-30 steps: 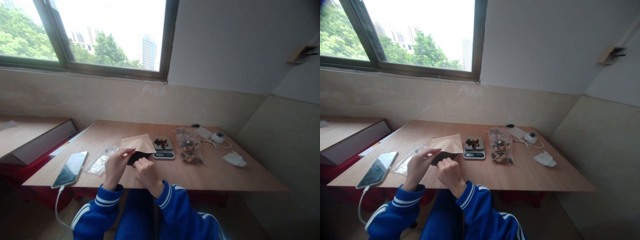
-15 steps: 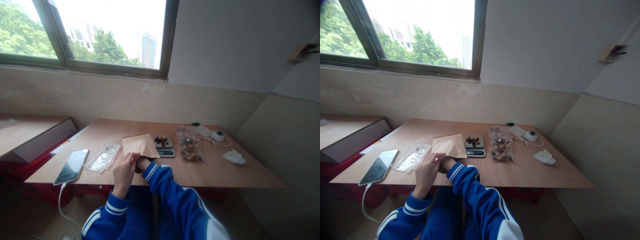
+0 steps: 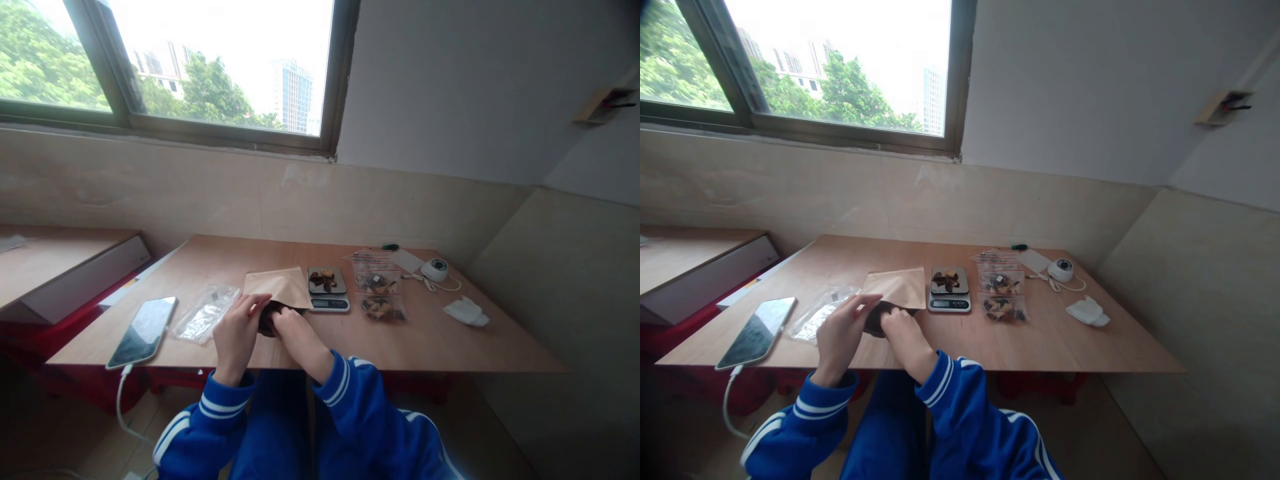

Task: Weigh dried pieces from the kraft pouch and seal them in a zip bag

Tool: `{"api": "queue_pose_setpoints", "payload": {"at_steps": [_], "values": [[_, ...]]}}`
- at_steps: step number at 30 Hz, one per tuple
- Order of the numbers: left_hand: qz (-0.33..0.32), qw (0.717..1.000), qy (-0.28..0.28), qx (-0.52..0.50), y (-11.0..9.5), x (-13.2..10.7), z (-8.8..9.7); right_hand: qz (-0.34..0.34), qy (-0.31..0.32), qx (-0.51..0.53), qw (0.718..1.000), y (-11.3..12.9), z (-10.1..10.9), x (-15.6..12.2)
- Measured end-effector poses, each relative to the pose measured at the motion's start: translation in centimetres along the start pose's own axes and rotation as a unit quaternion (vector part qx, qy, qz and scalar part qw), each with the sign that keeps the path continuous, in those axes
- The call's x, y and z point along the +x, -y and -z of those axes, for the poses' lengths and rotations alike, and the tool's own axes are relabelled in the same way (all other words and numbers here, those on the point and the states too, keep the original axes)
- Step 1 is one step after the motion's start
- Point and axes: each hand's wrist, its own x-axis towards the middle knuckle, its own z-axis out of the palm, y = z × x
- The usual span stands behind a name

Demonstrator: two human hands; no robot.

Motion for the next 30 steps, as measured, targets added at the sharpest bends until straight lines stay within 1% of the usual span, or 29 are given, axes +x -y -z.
{"api": "queue_pose_setpoints", "payload": {"at_steps": [3,6,8,10,13,16,17,19,21,23,25,26,27,29,30], "values": [[0.020,1.000,0.015,-0.018,-0.1,0.1,0.2,-0.005,0.021,-0.033,0.999,0.6,1.4,-1.3],[0.006,0.999,0.025,-0.028,0.0,-0.1,-0.1,0.014,0.060,-0.008,0.998,0.5,2.5,-1.8],[-0.002,0.999,0.025,-0.029,0.0,-0.4,-0.4,0.018,0.080,0.005,0.997,0.1,2.7,-1.9],[-0.004,0.999,0.022,-0.030,0.0,-0.6,-0.6,0.026,0.086,0.009,0.996,-0.4,2.6,-2.0],[-0.007,0.999,0.024,-0.028,0.0,-0.6,-0.7,0.034,0.069,0.001,0.997,-0.7,2.4,-2.0],[-0.016,0.999,0.022,-0.020,-0.1,-0.4,-0.5,0.049,0.037,0.004,0.998,-0.4,2.7,-2.3],[-0.018,0.999,0.020,-0.018,-0.1,-0.4,-0.5,0.062,0.023,0.024,0.997,-0.2,3.0,-2.6],[-0.022,0.999,0.019,-0.014,0.1,-0.3,-0.4,0.091,-0.016,0.101,0.991,0.1,3.9,-3.3],[-0.018,1.000,0.020,-0.014,0.3,-0.3,-0.4,0.095,-0.068,0.196,0.974,-0.1,4.9,-4.3],[-0.006,1.000,0.021,-0.016,0.6,-0.3,-0.5,0.063,-0.127,0.263,0.954,-1.4,5.9,-5.1],[0.001,1.000,0.021,-0.018,0.7,-0.4,-0.5,0.008,-0.190,0.278,0.941,-4.0,6.6,-5.6],[0.001,1.000,0.021,-0.018,0.8,-0.5,-0.6,-0.024,-0.228,0.261,0.938,-5.8,6.8,-5.6],[-0.002,1.000,0.021,-0.019,0.8,-0.6,-0.7,-0.051,-0.252,0.236,0.937,-7.8,6.8,-5.6],[-0.011,0.999,0.025,-0.022,0.9,-0.7,-0.8,-0.109,-0.278,0.169,0.939,-11.9,6.5,-5.4],[-0.013,0.999,0.028,-0.023,0.9,-0.8,-0.8,-0.133,-0.278,0.139,0.941,-13.7,6.2,-5.2]]}}
